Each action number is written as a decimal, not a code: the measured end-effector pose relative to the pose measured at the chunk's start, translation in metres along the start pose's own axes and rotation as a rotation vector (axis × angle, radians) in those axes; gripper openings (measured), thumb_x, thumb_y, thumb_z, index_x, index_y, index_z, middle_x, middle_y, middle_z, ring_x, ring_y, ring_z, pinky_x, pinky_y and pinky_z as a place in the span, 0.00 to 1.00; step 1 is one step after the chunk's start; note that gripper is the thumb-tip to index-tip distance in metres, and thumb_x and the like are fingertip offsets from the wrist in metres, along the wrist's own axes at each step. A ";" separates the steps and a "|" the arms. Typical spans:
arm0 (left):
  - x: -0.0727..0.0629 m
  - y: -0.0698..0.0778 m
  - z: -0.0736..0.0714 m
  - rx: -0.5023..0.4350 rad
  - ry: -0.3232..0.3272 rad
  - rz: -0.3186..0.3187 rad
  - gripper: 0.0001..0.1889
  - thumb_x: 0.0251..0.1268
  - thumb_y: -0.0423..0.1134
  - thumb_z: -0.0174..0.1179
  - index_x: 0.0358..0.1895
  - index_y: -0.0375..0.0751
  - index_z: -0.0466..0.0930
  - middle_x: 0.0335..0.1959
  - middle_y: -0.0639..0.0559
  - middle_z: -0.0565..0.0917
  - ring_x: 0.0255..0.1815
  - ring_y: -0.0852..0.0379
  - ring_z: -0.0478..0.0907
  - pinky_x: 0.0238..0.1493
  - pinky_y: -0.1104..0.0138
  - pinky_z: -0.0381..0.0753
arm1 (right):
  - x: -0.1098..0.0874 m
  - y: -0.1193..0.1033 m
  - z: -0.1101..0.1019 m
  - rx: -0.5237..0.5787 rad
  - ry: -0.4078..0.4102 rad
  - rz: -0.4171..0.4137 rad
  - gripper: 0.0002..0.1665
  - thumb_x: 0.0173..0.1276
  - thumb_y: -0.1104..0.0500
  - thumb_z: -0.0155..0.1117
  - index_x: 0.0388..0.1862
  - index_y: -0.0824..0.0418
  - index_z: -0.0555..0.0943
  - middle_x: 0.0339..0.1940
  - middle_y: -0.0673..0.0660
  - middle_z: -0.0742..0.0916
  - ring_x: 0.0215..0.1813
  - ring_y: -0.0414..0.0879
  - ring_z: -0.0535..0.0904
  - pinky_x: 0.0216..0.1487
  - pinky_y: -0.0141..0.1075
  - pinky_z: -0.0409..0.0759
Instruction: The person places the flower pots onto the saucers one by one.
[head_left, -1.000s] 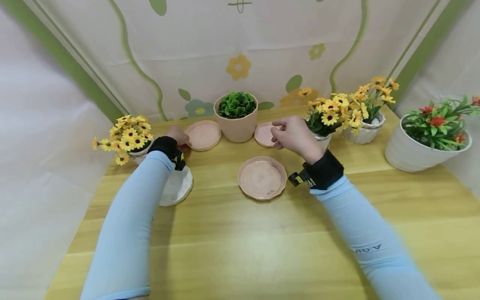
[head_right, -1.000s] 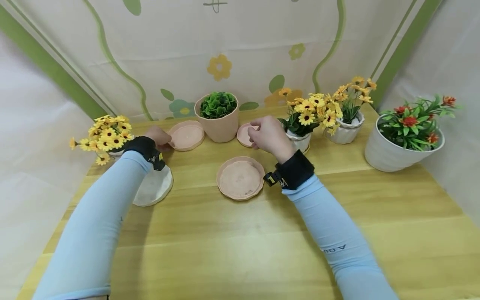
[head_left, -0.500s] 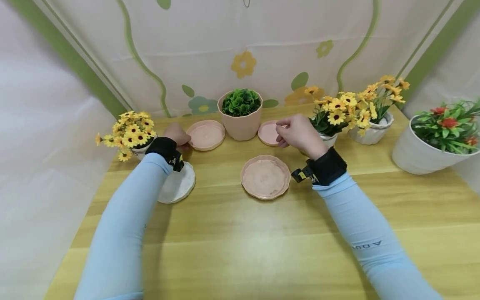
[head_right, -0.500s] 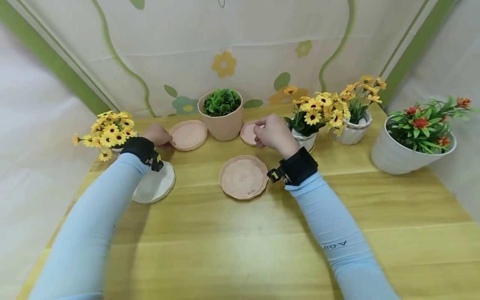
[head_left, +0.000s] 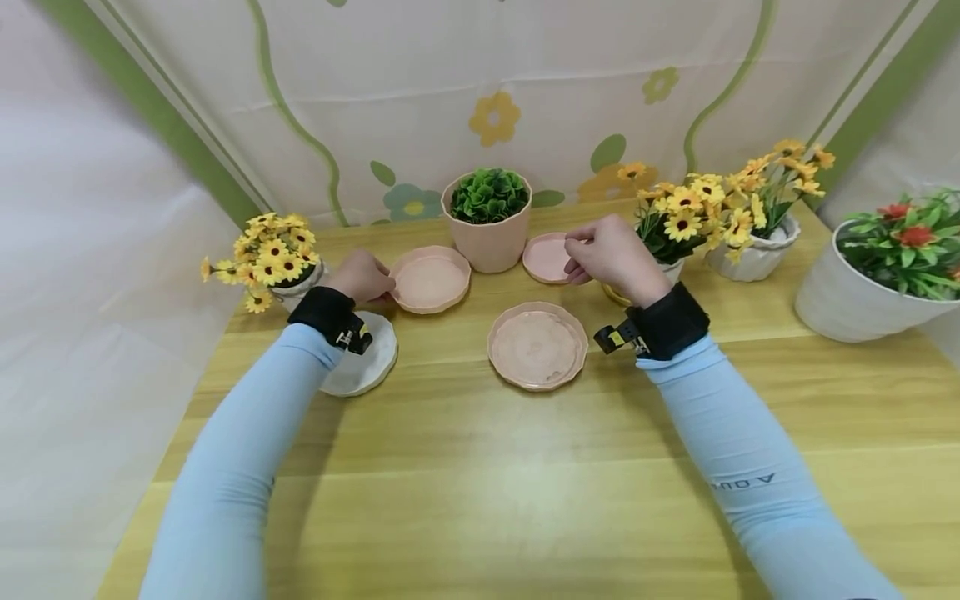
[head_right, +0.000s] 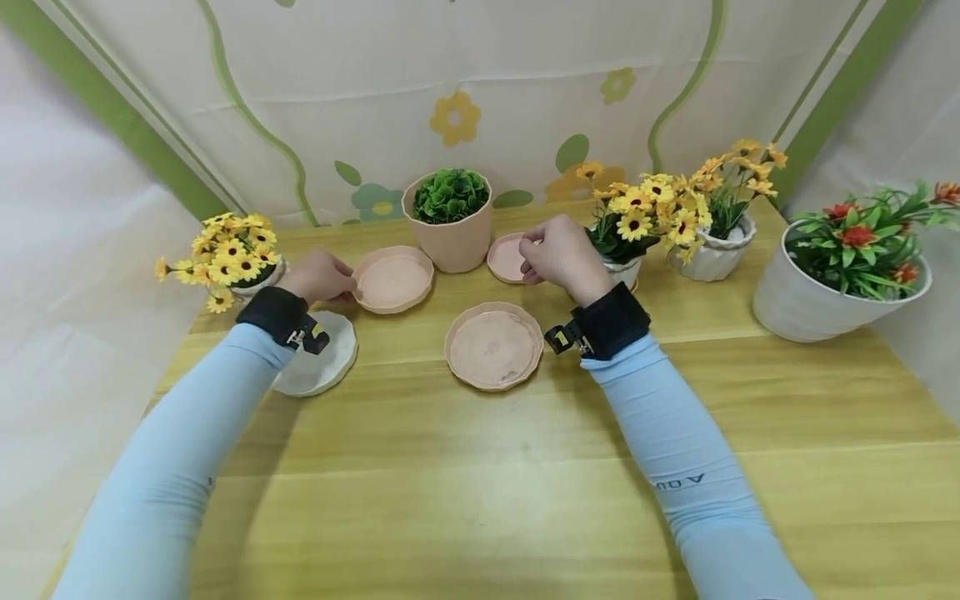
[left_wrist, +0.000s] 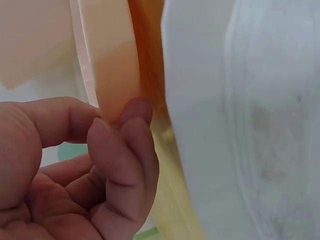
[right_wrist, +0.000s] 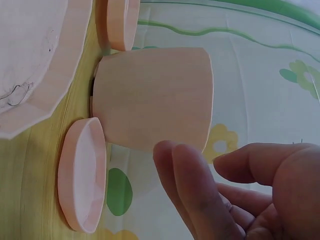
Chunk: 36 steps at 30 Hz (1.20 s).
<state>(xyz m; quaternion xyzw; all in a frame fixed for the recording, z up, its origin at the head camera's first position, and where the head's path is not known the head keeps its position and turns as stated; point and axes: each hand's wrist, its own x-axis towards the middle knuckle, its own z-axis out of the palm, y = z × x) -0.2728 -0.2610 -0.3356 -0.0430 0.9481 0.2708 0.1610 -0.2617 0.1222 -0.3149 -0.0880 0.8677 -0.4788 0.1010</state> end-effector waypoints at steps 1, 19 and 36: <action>0.000 0.000 0.001 -0.010 0.000 0.001 0.12 0.66 0.33 0.56 0.43 0.27 0.85 0.23 0.47 0.85 0.24 0.56 0.83 0.27 0.69 0.81 | 0.000 0.000 0.000 -0.004 0.000 0.001 0.22 0.78 0.58 0.50 0.64 0.69 0.77 0.35 0.65 0.88 0.33 0.50 0.88 0.41 0.45 0.85; -0.014 0.002 0.009 0.117 0.065 -0.041 0.15 0.69 0.34 0.55 0.51 0.28 0.84 0.39 0.39 0.87 0.40 0.49 0.82 0.46 0.61 0.79 | 0.006 0.005 0.002 -0.057 -0.029 0.031 0.24 0.78 0.57 0.52 0.63 0.72 0.76 0.34 0.64 0.89 0.30 0.48 0.87 0.41 0.45 0.85; -0.017 -0.013 0.009 -0.227 0.022 -0.021 0.14 0.72 0.32 0.57 0.52 0.23 0.81 0.31 0.39 0.87 0.32 0.51 0.87 0.41 0.61 0.84 | 0.014 0.003 0.009 0.041 0.005 0.005 0.24 0.78 0.58 0.51 0.66 0.70 0.74 0.35 0.66 0.88 0.32 0.49 0.88 0.41 0.46 0.85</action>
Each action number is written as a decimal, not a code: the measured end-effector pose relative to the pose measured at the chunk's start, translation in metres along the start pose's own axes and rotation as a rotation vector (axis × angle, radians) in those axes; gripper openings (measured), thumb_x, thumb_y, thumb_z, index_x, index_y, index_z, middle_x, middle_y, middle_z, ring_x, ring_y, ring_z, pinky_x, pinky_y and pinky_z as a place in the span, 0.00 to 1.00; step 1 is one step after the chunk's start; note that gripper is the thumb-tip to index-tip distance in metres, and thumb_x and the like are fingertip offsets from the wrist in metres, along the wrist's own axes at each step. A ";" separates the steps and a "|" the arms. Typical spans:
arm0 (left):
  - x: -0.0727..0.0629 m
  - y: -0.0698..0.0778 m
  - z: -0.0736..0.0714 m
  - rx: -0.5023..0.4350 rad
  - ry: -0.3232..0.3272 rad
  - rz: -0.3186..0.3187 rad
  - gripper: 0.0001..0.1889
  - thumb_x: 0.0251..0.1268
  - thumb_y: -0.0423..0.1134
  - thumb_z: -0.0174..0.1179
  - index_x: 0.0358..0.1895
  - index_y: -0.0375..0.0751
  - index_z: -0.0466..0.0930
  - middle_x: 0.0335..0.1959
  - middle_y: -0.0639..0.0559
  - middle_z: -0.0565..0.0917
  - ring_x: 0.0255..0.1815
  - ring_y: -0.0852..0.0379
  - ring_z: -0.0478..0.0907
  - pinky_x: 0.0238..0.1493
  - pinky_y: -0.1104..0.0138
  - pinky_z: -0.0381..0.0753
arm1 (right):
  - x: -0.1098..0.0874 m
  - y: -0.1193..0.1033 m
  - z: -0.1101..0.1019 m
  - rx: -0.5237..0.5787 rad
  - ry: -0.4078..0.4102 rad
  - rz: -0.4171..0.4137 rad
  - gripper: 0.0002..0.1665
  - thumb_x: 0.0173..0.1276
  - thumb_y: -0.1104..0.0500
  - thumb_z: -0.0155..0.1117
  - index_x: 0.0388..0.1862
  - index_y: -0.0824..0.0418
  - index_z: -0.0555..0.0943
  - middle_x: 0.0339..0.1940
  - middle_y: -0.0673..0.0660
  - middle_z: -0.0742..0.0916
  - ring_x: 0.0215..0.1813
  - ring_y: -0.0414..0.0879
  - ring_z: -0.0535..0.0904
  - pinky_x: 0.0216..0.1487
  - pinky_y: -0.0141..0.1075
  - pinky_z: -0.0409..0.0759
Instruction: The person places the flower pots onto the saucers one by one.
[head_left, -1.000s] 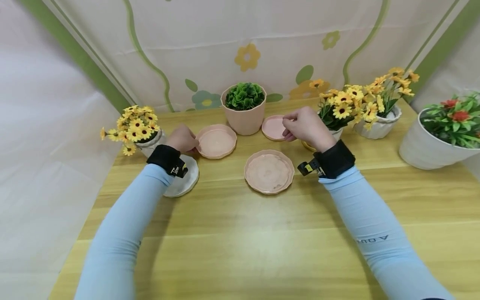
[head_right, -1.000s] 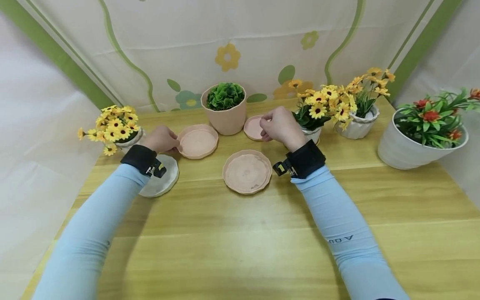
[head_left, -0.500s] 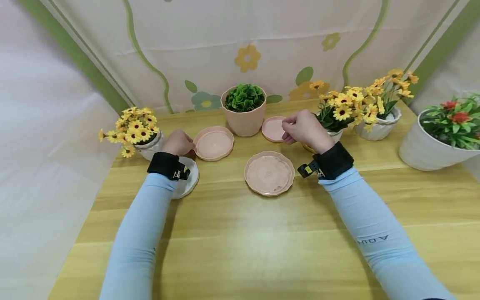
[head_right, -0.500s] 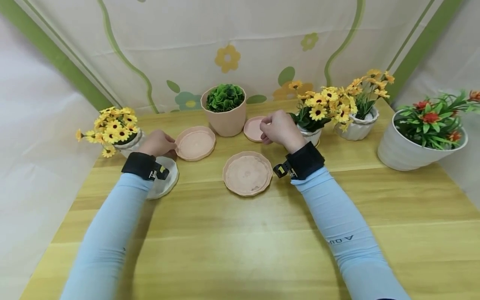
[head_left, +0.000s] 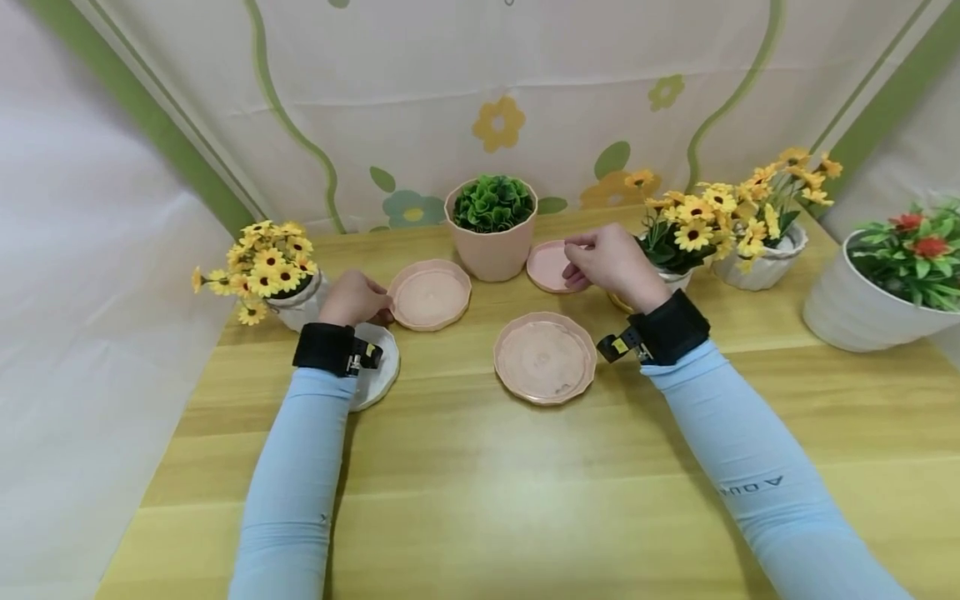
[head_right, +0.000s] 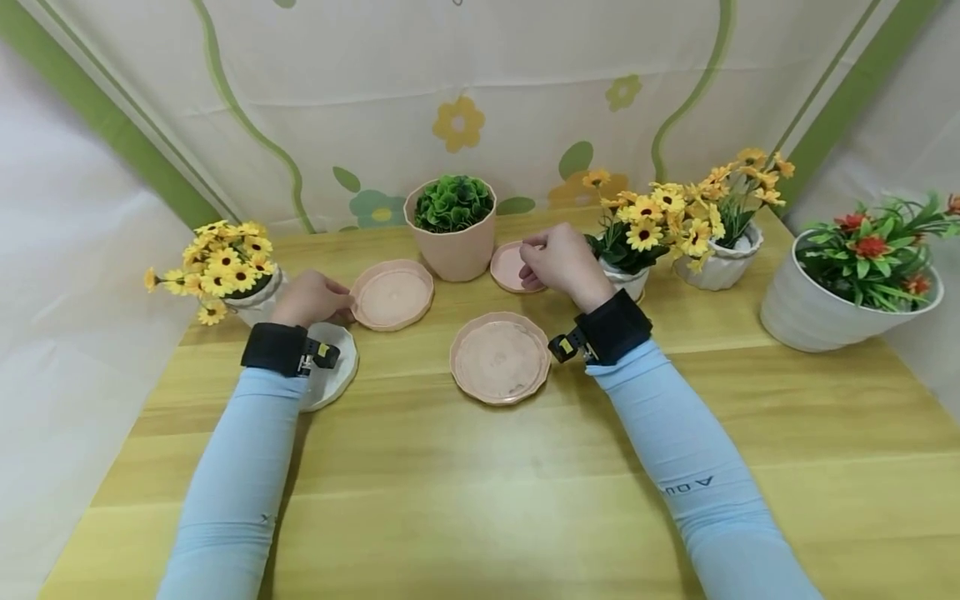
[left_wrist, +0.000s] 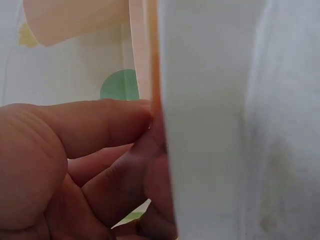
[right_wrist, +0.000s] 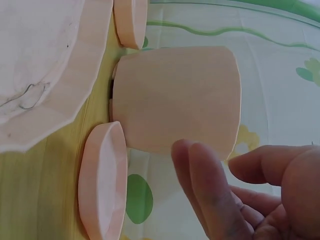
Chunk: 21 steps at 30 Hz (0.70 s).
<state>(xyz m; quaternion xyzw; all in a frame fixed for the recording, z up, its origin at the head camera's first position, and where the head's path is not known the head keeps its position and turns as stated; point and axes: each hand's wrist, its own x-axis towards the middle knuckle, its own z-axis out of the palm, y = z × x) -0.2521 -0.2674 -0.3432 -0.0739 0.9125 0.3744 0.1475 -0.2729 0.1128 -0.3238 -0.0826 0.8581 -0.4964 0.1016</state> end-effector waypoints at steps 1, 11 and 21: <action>0.000 -0.001 0.000 -0.005 -0.003 -0.004 0.14 0.72 0.32 0.56 0.52 0.23 0.80 0.31 0.39 0.87 0.31 0.51 0.87 0.40 0.61 0.84 | 0.001 0.000 0.001 0.014 0.005 -0.008 0.24 0.79 0.57 0.51 0.67 0.69 0.73 0.35 0.66 0.88 0.33 0.49 0.88 0.42 0.46 0.85; 0.004 -0.002 -0.001 -0.006 0.021 -0.011 0.13 0.71 0.33 0.58 0.51 0.27 0.82 0.30 0.41 0.87 0.30 0.52 0.87 0.38 0.63 0.84 | 0.013 -0.014 0.007 0.148 0.022 -0.041 0.29 0.79 0.53 0.52 0.73 0.64 0.68 0.37 0.66 0.87 0.33 0.49 0.87 0.41 0.43 0.86; 0.005 -0.005 -0.001 -0.069 0.014 -0.046 0.14 0.71 0.33 0.58 0.52 0.26 0.81 0.31 0.39 0.87 0.32 0.49 0.87 0.36 0.64 0.85 | 0.031 -0.021 0.008 0.194 -0.057 0.028 0.30 0.81 0.49 0.47 0.71 0.68 0.68 0.36 0.63 0.88 0.32 0.48 0.87 0.39 0.43 0.86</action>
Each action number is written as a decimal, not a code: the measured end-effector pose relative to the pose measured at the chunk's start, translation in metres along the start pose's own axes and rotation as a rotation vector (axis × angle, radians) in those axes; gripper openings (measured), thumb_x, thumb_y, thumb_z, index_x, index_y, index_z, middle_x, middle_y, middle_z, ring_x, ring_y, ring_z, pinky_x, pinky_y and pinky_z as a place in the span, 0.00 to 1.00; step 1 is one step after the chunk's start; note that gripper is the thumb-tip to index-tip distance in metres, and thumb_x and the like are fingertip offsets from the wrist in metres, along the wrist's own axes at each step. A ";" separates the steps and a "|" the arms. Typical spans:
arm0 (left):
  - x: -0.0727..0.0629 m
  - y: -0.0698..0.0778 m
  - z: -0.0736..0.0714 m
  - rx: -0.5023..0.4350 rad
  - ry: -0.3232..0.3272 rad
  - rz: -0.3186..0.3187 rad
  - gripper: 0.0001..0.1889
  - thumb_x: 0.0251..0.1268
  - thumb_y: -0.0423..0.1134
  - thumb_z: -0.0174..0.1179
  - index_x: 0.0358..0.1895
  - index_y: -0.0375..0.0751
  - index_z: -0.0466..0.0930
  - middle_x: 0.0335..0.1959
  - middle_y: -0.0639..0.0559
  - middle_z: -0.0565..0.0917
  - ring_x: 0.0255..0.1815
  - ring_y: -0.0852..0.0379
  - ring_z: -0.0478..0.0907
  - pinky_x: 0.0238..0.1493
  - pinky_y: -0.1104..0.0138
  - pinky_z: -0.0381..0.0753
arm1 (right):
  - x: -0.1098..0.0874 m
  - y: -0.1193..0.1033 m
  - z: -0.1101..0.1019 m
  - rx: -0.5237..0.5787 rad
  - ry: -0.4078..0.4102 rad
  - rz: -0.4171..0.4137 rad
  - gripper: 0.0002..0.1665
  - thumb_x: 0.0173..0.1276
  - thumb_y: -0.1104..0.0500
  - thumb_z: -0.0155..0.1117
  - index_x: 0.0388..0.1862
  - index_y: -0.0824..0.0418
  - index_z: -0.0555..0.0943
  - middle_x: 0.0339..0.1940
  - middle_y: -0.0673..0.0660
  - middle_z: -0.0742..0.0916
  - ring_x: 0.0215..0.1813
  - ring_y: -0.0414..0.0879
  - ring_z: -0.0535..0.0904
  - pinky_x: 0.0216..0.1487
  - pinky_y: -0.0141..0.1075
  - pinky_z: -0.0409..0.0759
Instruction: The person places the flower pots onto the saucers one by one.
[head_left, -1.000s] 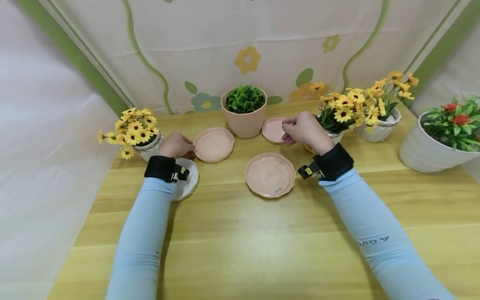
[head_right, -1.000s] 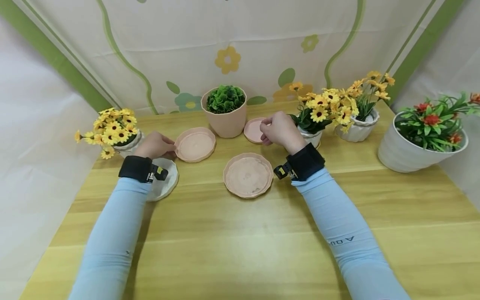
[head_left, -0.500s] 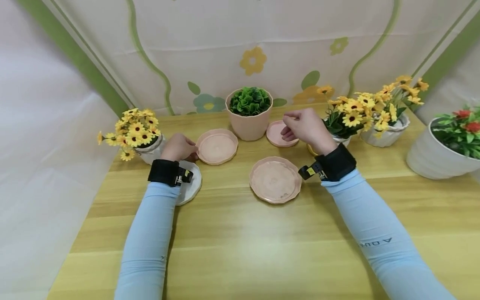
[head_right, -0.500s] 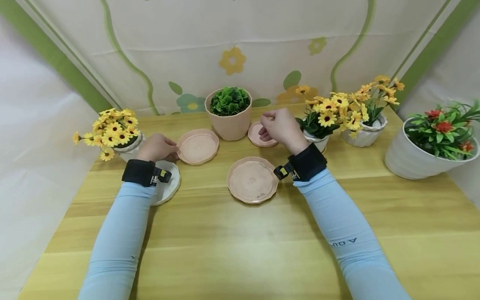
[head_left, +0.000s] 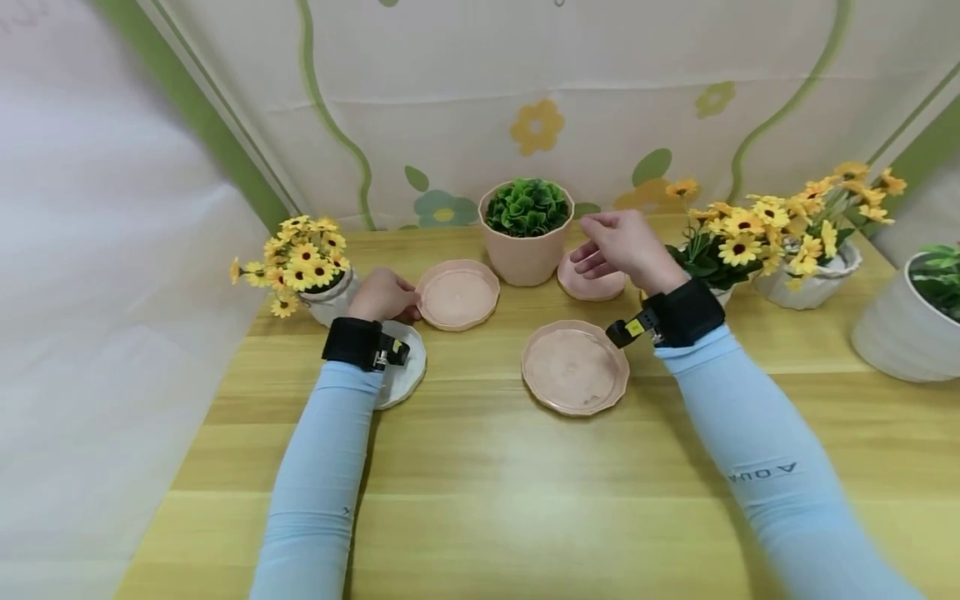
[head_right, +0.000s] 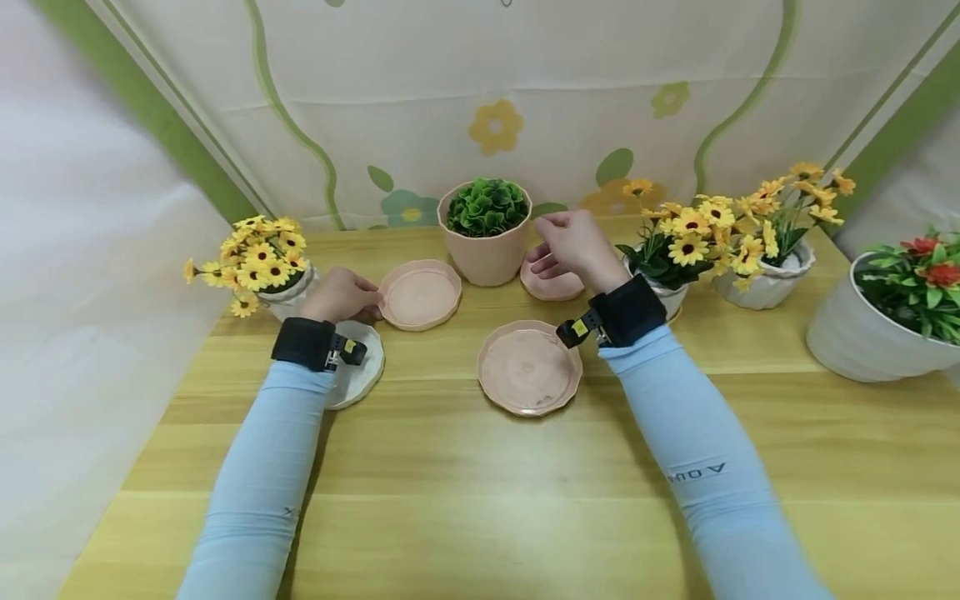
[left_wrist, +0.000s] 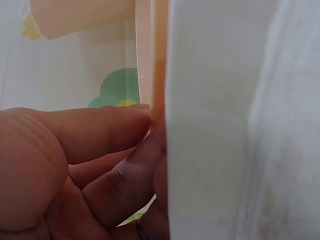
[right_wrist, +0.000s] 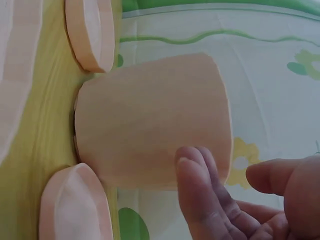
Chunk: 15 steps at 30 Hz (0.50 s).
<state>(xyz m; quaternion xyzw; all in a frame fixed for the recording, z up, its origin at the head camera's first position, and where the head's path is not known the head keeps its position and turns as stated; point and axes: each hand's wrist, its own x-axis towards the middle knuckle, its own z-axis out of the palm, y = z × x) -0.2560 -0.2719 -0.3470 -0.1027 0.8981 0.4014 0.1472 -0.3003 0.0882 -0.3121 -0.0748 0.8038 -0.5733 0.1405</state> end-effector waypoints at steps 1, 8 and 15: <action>0.000 0.000 0.001 0.004 -0.001 0.001 0.14 0.71 0.33 0.58 0.52 0.26 0.81 0.31 0.39 0.87 0.32 0.49 0.87 0.36 0.64 0.85 | 0.002 -0.001 -0.002 0.001 -0.015 0.012 0.30 0.82 0.49 0.46 0.71 0.68 0.68 0.35 0.62 0.88 0.31 0.48 0.87 0.39 0.44 0.86; 0.000 0.000 0.001 0.003 -0.004 0.007 0.13 0.72 0.33 0.57 0.51 0.27 0.82 0.31 0.39 0.87 0.32 0.49 0.87 0.35 0.64 0.85 | 0.023 -0.017 -0.009 -0.058 -0.109 0.066 0.32 0.82 0.48 0.44 0.73 0.69 0.65 0.28 0.59 0.86 0.26 0.47 0.85 0.34 0.43 0.86; 0.002 -0.001 0.000 -0.012 -0.013 0.008 0.13 0.72 0.33 0.57 0.52 0.26 0.82 0.30 0.39 0.87 0.32 0.49 0.87 0.35 0.64 0.85 | 0.039 -0.027 -0.011 -0.156 -0.218 0.106 0.34 0.82 0.52 0.42 0.80 0.65 0.52 0.32 0.62 0.88 0.27 0.47 0.86 0.35 0.43 0.86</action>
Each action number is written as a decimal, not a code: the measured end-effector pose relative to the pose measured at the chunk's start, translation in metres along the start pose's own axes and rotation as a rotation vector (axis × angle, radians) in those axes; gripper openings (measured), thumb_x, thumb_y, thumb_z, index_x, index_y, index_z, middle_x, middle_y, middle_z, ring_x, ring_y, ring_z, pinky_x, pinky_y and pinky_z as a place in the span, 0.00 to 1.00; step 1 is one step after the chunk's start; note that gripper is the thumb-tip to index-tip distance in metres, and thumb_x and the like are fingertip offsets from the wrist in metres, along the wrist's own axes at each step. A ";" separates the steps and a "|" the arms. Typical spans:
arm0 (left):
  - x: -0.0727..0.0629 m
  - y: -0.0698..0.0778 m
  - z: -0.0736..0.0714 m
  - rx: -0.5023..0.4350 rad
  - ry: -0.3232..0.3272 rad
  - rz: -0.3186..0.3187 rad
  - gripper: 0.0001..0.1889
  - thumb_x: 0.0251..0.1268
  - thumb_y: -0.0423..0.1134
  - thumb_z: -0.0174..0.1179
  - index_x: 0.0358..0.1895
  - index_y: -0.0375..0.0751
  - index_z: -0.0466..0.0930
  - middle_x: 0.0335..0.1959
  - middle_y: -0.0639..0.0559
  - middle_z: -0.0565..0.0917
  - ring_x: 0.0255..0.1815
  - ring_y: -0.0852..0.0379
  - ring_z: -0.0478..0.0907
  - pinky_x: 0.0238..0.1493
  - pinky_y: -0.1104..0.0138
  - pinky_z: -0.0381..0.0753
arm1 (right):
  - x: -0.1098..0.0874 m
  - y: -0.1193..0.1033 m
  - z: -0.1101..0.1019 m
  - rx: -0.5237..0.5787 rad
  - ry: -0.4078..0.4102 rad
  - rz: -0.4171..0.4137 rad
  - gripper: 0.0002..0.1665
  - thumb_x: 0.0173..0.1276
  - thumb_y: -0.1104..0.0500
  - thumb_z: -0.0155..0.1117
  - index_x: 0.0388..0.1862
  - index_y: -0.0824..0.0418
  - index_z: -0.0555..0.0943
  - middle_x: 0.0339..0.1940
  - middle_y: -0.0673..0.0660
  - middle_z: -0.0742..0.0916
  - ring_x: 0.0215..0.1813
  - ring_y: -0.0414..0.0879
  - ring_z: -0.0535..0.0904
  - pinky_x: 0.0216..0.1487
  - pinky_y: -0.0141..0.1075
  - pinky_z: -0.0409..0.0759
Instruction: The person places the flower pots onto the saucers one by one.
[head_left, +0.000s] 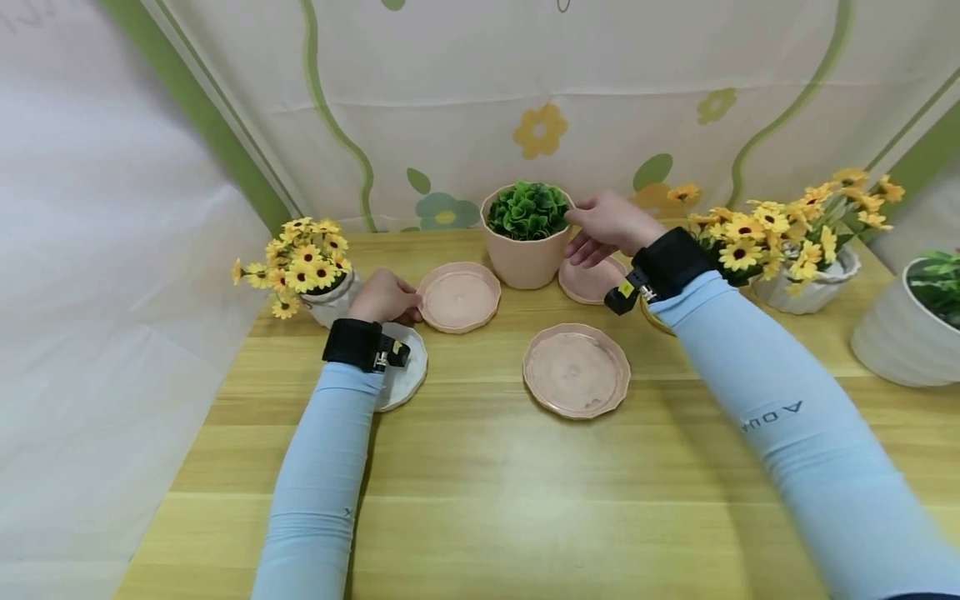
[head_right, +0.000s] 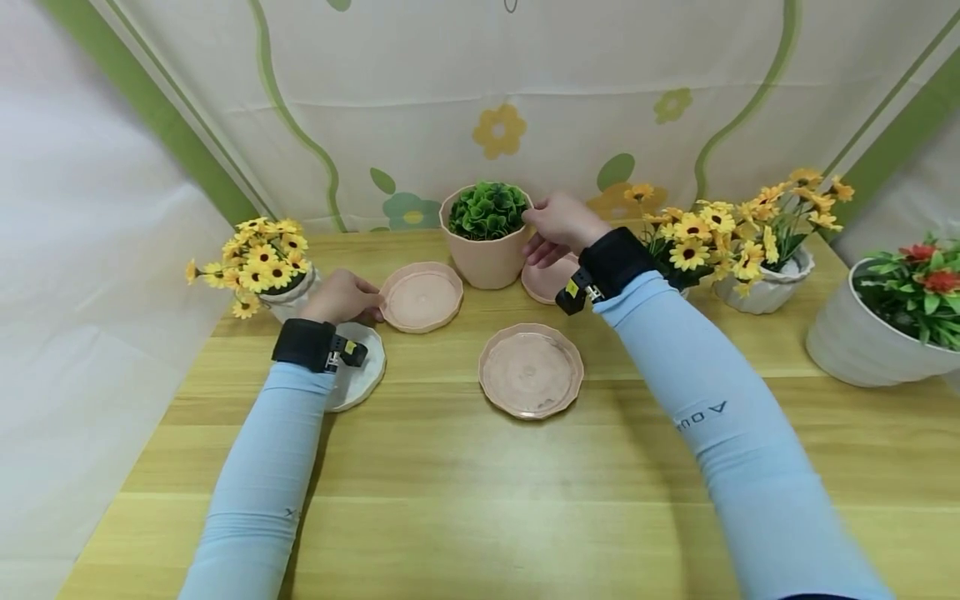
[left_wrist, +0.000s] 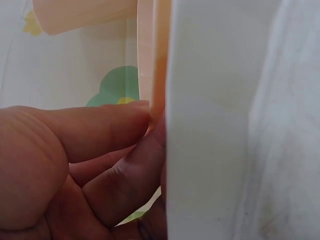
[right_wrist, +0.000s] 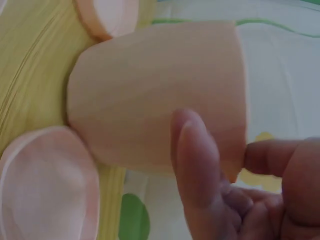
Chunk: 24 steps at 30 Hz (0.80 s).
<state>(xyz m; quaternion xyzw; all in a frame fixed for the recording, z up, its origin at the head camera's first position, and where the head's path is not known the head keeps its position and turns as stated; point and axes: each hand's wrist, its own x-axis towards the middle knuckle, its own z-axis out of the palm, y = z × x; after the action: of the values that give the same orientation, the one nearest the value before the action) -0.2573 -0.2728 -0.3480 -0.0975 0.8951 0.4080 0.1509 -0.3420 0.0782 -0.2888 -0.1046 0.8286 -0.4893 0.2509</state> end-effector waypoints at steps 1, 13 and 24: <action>0.000 0.000 0.000 0.003 0.001 0.001 0.13 0.72 0.34 0.57 0.52 0.27 0.82 0.30 0.39 0.87 0.32 0.49 0.87 0.35 0.64 0.85 | 0.002 -0.001 0.000 -0.003 -0.014 0.008 0.34 0.82 0.53 0.41 0.80 0.65 0.49 0.32 0.62 0.88 0.27 0.47 0.86 0.36 0.43 0.86; -0.002 0.000 0.000 0.038 0.001 0.005 0.12 0.73 0.35 0.57 0.49 0.28 0.83 0.30 0.40 0.87 0.29 0.52 0.86 0.36 0.64 0.84 | 0.011 -0.010 0.002 0.036 -0.081 0.075 0.33 0.83 0.55 0.34 0.78 0.72 0.49 0.31 0.64 0.88 0.26 0.48 0.86 0.34 0.40 0.86; -0.002 0.000 0.001 0.030 0.003 0.020 0.13 0.73 0.34 0.57 0.51 0.27 0.82 0.30 0.40 0.87 0.29 0.53 0.86 0.37 0.64 0.84 | 0.015 -0.013 0.003 0.030 -0.070 0.097 0.31 0.83 0.56 0.34 0.76 0.74 0.53 0.29 0.65 0.87 0.25 0.48 0.86 0.35 0.40 0.86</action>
<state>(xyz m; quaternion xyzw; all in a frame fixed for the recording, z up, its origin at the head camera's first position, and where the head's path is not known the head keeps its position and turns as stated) -0.2549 -0.2718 -0.3476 -0.0867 0.9023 0.3959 0.1469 -0.3542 0.0634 -0.2832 -0.0775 0.8160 -0.4850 0.3047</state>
